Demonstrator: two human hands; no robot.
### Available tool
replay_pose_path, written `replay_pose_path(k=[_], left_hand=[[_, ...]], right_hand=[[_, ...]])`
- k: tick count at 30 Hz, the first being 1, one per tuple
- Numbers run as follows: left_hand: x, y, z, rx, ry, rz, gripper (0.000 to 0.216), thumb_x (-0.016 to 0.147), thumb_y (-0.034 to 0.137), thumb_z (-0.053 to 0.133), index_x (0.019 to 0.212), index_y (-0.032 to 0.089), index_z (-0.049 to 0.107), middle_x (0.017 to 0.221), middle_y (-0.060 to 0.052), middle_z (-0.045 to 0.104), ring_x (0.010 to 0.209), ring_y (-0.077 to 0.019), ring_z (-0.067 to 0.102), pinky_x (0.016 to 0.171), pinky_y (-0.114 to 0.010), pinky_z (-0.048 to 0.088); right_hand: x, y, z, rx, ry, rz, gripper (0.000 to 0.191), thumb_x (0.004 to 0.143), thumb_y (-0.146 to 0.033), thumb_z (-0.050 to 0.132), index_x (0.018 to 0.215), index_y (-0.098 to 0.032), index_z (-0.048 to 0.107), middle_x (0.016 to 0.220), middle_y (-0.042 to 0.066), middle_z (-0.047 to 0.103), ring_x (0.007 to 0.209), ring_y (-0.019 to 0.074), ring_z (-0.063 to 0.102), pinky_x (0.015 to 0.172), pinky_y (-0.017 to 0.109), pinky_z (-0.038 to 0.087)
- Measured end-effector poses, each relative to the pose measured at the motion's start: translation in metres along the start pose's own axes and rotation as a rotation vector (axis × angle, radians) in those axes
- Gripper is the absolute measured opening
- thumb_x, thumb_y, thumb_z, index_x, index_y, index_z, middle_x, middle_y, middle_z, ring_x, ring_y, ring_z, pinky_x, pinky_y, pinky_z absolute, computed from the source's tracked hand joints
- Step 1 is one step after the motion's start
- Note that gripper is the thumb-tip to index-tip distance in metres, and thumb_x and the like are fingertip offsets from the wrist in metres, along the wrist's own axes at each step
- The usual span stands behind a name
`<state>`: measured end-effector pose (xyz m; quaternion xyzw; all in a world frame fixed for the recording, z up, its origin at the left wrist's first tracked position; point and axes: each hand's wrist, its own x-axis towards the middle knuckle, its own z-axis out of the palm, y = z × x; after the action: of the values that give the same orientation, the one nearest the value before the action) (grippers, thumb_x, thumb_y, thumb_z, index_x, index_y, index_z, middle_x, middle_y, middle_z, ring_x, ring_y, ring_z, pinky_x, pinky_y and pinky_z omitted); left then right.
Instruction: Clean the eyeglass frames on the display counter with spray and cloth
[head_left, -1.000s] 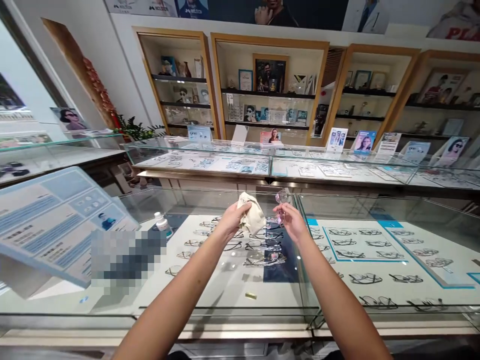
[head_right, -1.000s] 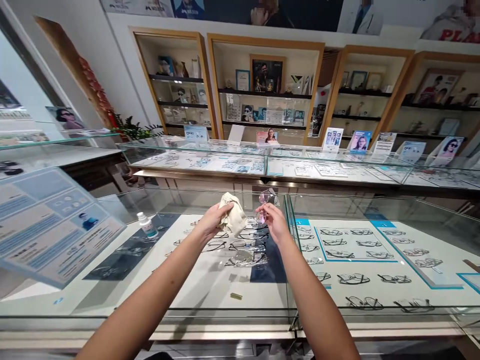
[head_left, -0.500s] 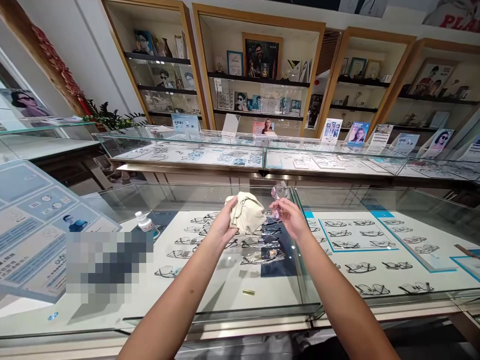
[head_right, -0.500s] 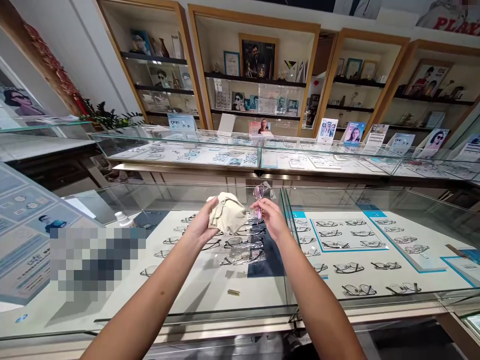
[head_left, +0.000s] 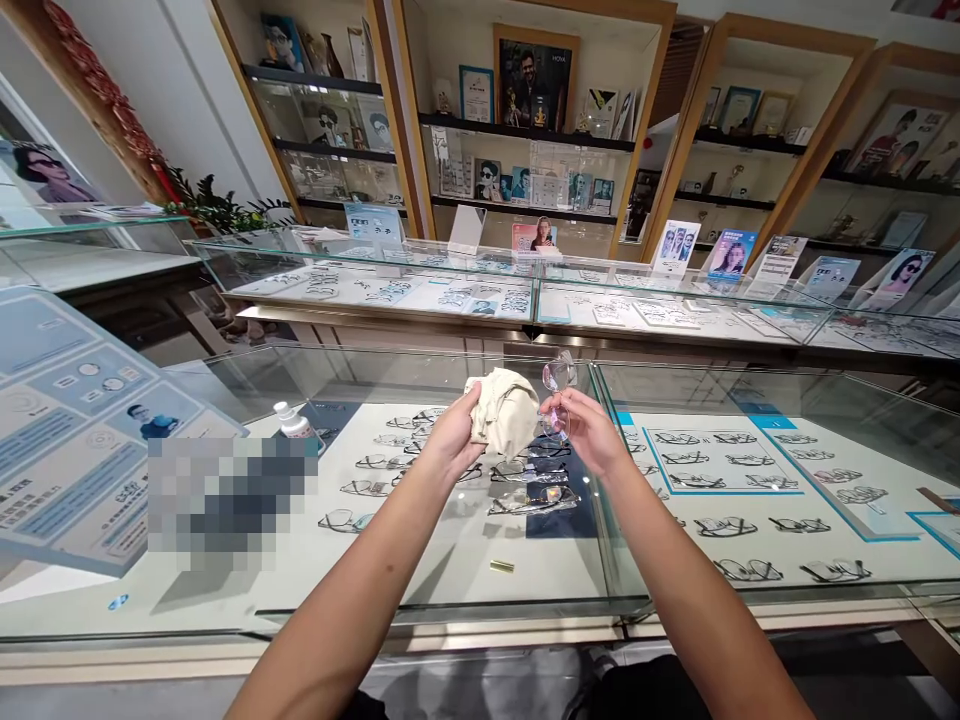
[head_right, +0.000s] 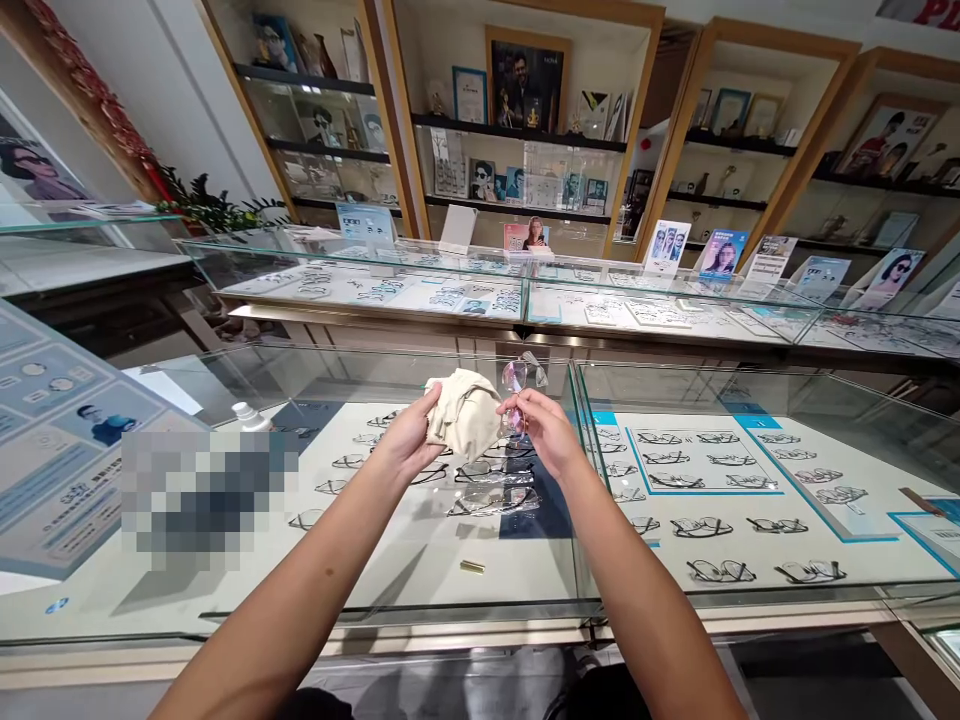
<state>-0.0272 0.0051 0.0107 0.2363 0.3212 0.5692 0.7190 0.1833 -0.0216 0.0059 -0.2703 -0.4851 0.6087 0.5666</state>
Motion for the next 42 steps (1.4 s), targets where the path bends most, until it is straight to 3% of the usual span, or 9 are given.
replay_pose_path(k=[6,9,18,25,29,31,36,42], left_hand=[[-0.001,-0.007,-0.001,0.016,-0.025,0.012,0.036,0.103,0.032,0.059,0.127,0.006,0.068,0.118,-0.021,0.078,0.11,-0.0306,0.077,0.099,-0.043,0.063],[-0.008,-0.012,0.003,0.043,-0.095,0.042,0.039,0.101,0.036,0.064,0.127,0.008,0.069,0.12,-0.021,0.078,0.112,-0.0327,0.076,0.1,-0.045,0.063],[-0.022,-0.019,0.013,0.074,-0.219,0.09,0.037,0.098,0.039,0.068,0.128,0.016,0.068,0.117,-0.014,0.079,0.113,-0.0306,0.075,0.1,-0.043,0.061],[-0.02,-0.012,0.013,0.096,-0.246,0.061,0.052,0.101,0.061,0.055,0.119,0.015,0.071,0.107,-0.015,0.078,0.095,-0.0277,0.078,0.082,-0.037,0.063],[-0.016,-0.018,0.009,0.156,-0.213,0.148,0.028,0.088,0.038,0.08,0.104,0.018,0.068,0.086,-0.004,0.076,0.069,-0.0168,0.072,0.069,-0.028,0.06],[-0.015,-0.021,0.007,0.174,-0.225,0.173,0.035,0.079,0.033,0.088,0.1,0.02,0.064,0.078,0.0,0.073,0.06,-0.0138,0.067,0.061,-0.025,0.056],[-0.017,-0.021,0.008,0.209,-0.259,0.17,0.053,0.072,0.037,0.094,0.11,0.018,0.063,0.084,-0.002,0.074,0.057,-0.0113,0.063,0.06,-0.025,0.054],[-0.021,-0.018,0.01,0.295,-0.351,0.121,0.044,0.079,0.043,0.089,0.105,0.015,0.067,0.072,-0.001,0.068,0.058,-0.0111,0.061,0.06,-0.023,0.052]], right_hand=[[-0.002,0.006,0.003,-0.031,-0.061,0.049,0.024,0.086,-0.046,0.08,0.086,-0.023,0.075,0.096,0.005,0.077,0.078,0.0173,0.06,0.068,0.03,0.043],[-0.001,0.01,0.004,-0.057,-0.082,0.061,0.024,0.087,-0.047,0.079,0.086,-0.023,0.076,0.095,0.005,0.077,0.076,0.0166,0.06,0.068,0.03,0.043],[0.001,0.015,0.005,-0.058,-0.053,0.061,0.024,0.086,-0.047,0.08,0.084,-0.023,0.077,0.088,0.004,0.076,0.071,0.0163,0.056,0.067,0.029,0.043],[-0.001,0.017,0.01,-0.051,-0.084,0.056,0.024,0.086,-0.046,0.079,0.082,-0.022,0.076,0.087,0.004,0.076,0.069,0.0152,0.053,0.068,0.029,0.041],[-0.003,0.015,0.014,-0.066,-0.108,0.059,0.024,0.086,-0.046,0.079,0.082,-0.023,0.076,0.087,0.004,0.075,0.071,0.0162,0.054,0.07,0.03,0.041],[-0.005,0.014,0.017,-0.074,-0.124,0.07,0.024,0.086,-0.046,0.079,0.082,-0.023,0.076,0.086,0.004,0.075,0.071,0.0163,0.053,0.069,0.03,0.041],[-0.007,0.011,0.019,-0.093,-0.188,0.058,0.025,0.09,-0.047,0.076,0.084,-0.022,0.074,0.088,0.004,0.075,0.074,0.017,0.056,0.073,0.03,0.041],[-0.008,0.007,0.018,-0.134,-0.228,-0.005,0.024,0.092,-0.045,0.074,0.086,-0.021,0.074,0.088,0.004,0.075,0.077,0.0176,0.056,0.076,0.031,0.042]])
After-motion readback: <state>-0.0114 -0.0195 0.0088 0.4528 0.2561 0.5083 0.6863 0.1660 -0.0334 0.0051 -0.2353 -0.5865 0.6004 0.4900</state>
